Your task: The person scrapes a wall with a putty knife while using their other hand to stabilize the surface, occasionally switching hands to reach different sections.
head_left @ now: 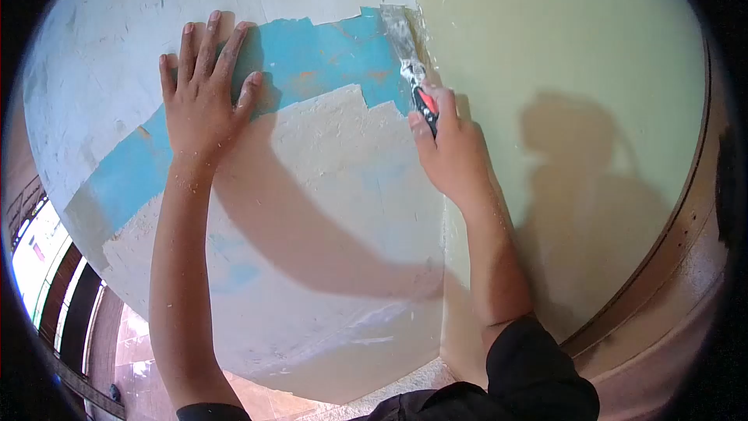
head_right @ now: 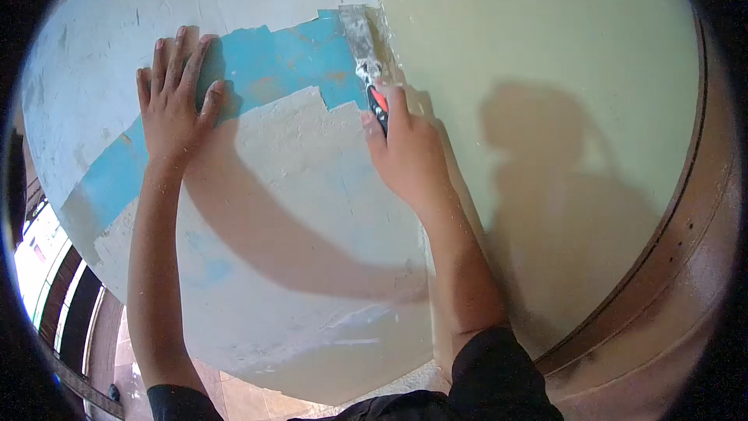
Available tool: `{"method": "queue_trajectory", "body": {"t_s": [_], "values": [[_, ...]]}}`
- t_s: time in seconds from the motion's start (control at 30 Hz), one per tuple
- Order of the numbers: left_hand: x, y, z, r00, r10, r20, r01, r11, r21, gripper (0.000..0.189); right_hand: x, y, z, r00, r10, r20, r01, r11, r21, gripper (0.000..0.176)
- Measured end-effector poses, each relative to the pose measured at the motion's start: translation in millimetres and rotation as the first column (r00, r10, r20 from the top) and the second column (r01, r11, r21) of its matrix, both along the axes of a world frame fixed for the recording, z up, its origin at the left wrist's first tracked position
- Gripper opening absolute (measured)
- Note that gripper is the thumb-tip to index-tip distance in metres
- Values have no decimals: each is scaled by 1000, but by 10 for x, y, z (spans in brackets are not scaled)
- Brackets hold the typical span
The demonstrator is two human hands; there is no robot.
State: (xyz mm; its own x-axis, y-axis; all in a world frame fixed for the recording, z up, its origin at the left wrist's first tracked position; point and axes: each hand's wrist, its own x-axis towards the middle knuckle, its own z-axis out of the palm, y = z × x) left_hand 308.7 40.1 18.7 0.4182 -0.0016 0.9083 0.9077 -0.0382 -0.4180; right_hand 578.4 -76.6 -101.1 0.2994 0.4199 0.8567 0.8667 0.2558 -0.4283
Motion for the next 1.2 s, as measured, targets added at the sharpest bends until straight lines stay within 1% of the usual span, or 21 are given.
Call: {"method": "queue_trajectory", "body": {"t_s": [0.03,0.1,0.17,0.2,0.27,0.33,0.37,0.4,0.47,0.5,0.57,0.6,0.67,0.73,0.83,0.87,0.93,0.97,1.03,1.13,1.2], "values": [[1,-10,0,1000,5,0,-5,1000,-5,59,2,0,-27,1000,4,3,-4,1000,0,38],[-61,-13,24,1000,10,8,-10,1000,1,60,-37,47,-42,997,2,82,-8,998,68,38],[-78,-19,32,1000,15,3,-15,1000,-8,61,11,51,79,998,18,62,-21,999,49,39],[-107,-9,44,1000,-17,-25,17,1000,-3,60,21,42,129,999,26,41,-27,999,28,39],[-202,-27,78,998,-47,-48,47,999,-1,60,-29,-8,42,998,31,60,-33,999,30,40],[-345,-90,122,990,-90,-113,82,994,-71,63,-82,-57,-74,997,32,75,-34,999,22,41],[-443,-97,152,991,-85,-108,78,995,-67,63,-103,-24,-107,993,54,107,-60,997,56,40],[-552,-96,176,994,-42,-101,38,998,-42,63,-121,-9,-120,988,74,137,-87,992,88,40],[-796,-59,222,995,46,-88,-45,999,14,62,-121,-30,16,990,65,122,-73,996,59,41],[-932,-16,242,995,49,-90,-48,999,14,62,-127,-59,81,993,51,111,-55,998,31,41],[-1209,69,262,996,-23,-85,34,992,124,62,-166,-90,64,994,53,94,-52,999,-16,42],[-1329,51,265,998,36,-45,-31,994,102,63,-175,-92,-6,991,54,120,-52,998,-26,42],[-1458,70,235,999,40,-19,-38,992,117,63,-179,-85,-15,986,61,153,-56,998,-32,42],[-1502,74,196,999,50,4,-50,989,138,64,-203,-69,32,986,86,140,-92,995,34,40],[-1499,89,174,999,47,14,-48,988,146,65,-333,-182,49,991,94,99,-92,995,-28,40],[-1502,94,157,999,45,15,-47,988,144,65,-354,-168,-3,991,93,100,-90,995,-31,40],[-1488,67,147,997,68,41,-73,988,138,66,-405,-111,-58,981,82,174,-82,997,-9,41],[-1487,62,142,997,70,45,-75,987,140,66,-389,-107,-34,981,84,177,-84,996,-8,41],[-1481,64,138,999,18,39,-23,990,138,59,-398,-181,97,984,109,138,-107,994,-21,41],[-1471,64,136,998,21,53,-28,990,141,59,-431,-168,20,981,77,180,-78,997,2,41],[-1468,71,132,999,9,49,-16,989,144,59,-458,-157,6,982,66,176,-65,998,-7,40]]}}
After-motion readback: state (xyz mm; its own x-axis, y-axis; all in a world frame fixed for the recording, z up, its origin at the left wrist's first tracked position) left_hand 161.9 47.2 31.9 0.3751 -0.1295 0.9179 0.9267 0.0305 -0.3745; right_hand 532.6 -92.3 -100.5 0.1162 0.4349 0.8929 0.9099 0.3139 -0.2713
